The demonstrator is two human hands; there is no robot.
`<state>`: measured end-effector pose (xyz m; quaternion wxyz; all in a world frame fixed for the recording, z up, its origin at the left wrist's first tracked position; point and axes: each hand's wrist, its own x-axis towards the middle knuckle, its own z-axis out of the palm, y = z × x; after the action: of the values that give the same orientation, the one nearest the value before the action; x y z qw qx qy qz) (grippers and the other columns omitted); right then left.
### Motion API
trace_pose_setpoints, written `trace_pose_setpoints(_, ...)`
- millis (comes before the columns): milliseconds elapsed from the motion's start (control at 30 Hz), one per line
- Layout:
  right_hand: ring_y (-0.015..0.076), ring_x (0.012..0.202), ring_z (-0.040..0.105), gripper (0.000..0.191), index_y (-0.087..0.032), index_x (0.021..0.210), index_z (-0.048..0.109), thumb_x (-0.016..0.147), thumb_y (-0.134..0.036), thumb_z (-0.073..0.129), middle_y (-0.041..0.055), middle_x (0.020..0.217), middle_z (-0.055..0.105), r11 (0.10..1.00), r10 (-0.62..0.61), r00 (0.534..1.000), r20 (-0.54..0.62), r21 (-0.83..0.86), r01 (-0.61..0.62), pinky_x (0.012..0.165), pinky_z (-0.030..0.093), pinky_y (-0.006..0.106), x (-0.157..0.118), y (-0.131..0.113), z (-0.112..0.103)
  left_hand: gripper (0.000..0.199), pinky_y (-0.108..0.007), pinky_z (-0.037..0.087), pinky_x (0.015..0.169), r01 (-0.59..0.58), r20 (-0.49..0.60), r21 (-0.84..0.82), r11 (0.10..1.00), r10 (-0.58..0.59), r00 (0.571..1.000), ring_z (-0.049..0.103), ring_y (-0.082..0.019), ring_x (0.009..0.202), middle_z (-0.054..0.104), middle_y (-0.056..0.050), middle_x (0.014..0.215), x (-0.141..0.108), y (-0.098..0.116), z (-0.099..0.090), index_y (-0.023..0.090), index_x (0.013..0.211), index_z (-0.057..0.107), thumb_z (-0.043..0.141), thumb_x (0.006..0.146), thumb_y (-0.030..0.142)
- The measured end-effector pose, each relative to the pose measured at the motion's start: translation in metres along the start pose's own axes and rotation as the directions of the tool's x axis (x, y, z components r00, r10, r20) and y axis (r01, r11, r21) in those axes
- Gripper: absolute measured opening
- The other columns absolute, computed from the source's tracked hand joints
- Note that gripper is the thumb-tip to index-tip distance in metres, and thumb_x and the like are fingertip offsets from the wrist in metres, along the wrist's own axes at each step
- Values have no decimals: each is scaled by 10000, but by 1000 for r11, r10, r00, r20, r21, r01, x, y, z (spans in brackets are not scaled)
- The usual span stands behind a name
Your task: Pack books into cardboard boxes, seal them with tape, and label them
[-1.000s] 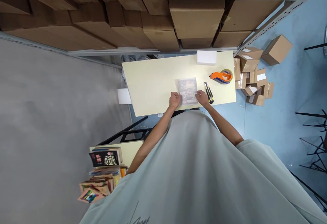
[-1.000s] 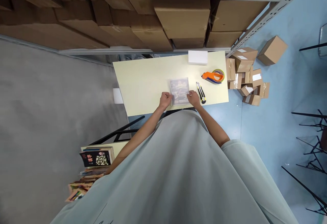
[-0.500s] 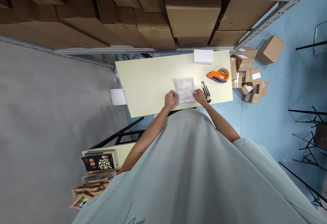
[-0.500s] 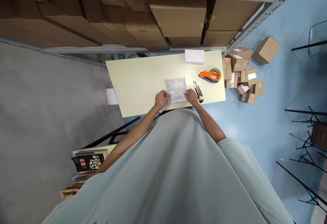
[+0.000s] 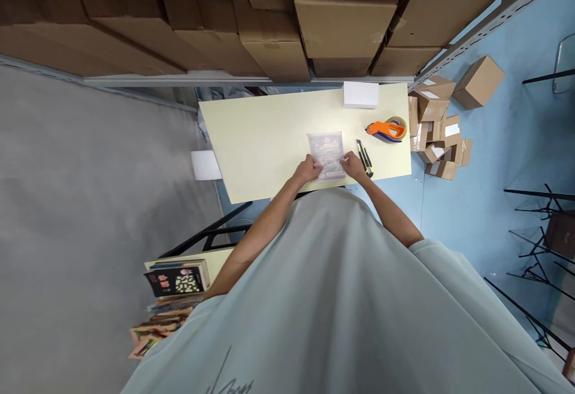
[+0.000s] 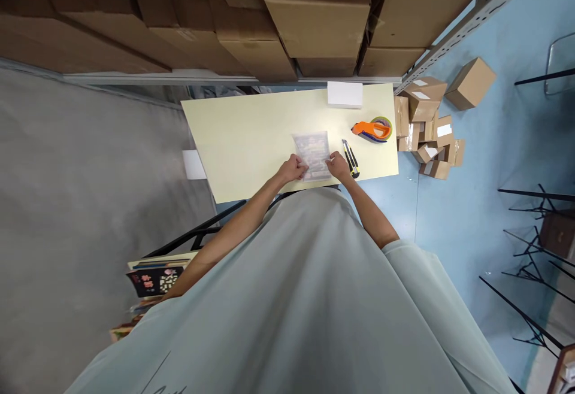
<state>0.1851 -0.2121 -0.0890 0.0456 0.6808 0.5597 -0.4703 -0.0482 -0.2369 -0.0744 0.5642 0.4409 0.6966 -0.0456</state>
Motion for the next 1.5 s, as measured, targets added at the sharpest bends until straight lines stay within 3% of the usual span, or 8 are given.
trace_pose_setpoints(100,244,1008,736,169,-222,1204,606,1067,-318,630,45,1010,772,999,12,1000,19,-34,-11,916,551,341,-3,-4,-4,409,-315,575,811,11,85,-31,999,-8,996,732,-210,752,752,-21,880,0,-2,1,213,1403,474,647,1034,242)
trace_pose_setpoints(300,291,1144,751,264,-190,1311,645,1125,-364,574,157,1330,769,978,-39,991,-130,-209,11,953,574,361,-22,-34,2,423,-349,566,853,-9,36,43,999,8,999,701,-211,711,752,-27,899,0,-9,3,243,1396,465,641,1013,210)
trace_pose_setpoints(500,249,966,800,417,-187,956,772,1139,-506,575,104,952,852,975,-9,961,278,-211,70,902,571,305,-23,-77,24,341,-348,544,881,-47,-6,166,985,49,999,731,-247,836,755,-22,891,1,-13,-2,284,1324,508,666,1023,284)
trace_pose_setpoints(633,229,853,800,467,-162,914,777,1157,-481,539,104,823,844,972,96,950,297,-233,-25,922,585,320,-17,-88,29,301,-359,528,873,-91,22,254,963,88,996,737,-278,938,761,-38,945,-1,-14,-10,296,1290,531,674,1026,317)
trace_pose_setpoints(733,225,888,808,442,-172,915,776,1154,-470,556,94,830,852,970,116,948,298,-237,-45,944,585,310,-15,-89,29,292,-361,523,877,-146,34,249,957,142,989,733,-278,990,775,-48,1038,-1,-13,-19,289,1263,549,690,1007,288)
trace_pose_setpoints(933,238,935,813,445,-169,877,783,1154,-437,559,102,826,855,973,98,948,302,-231,-27,956,588,308,-13,-88,31,442,-381,531,908,-167,-150,242,956,207,967,712,-290,1091,722,-95,1212,15,0,-46,286,1399,537,677,987,206)
trace_pose_setpoints(1300,113,727,802,564,-191,711,748,1158,-477,556,8,773,846,998,-4,922,387,-61,30,762,538,180,-2,-60,33,810,-388,552,959,-71,-33,343,937,88,996,712,-351,1158,708,-130,1215,51,38,-60,223,1443,512,893,738,107)
trace_pose_setpoints(1500,115,656,792,590,-178,665,709,1149,-487,578,24,755,841,999,-4,893,450,32,-11,664,529,168,7,-57,33,670,-372,562,922,-70,11,390,918,71,997,724,-326,1117,724,-127,1194,58,42,-65,219,1327,561,871,744,105)
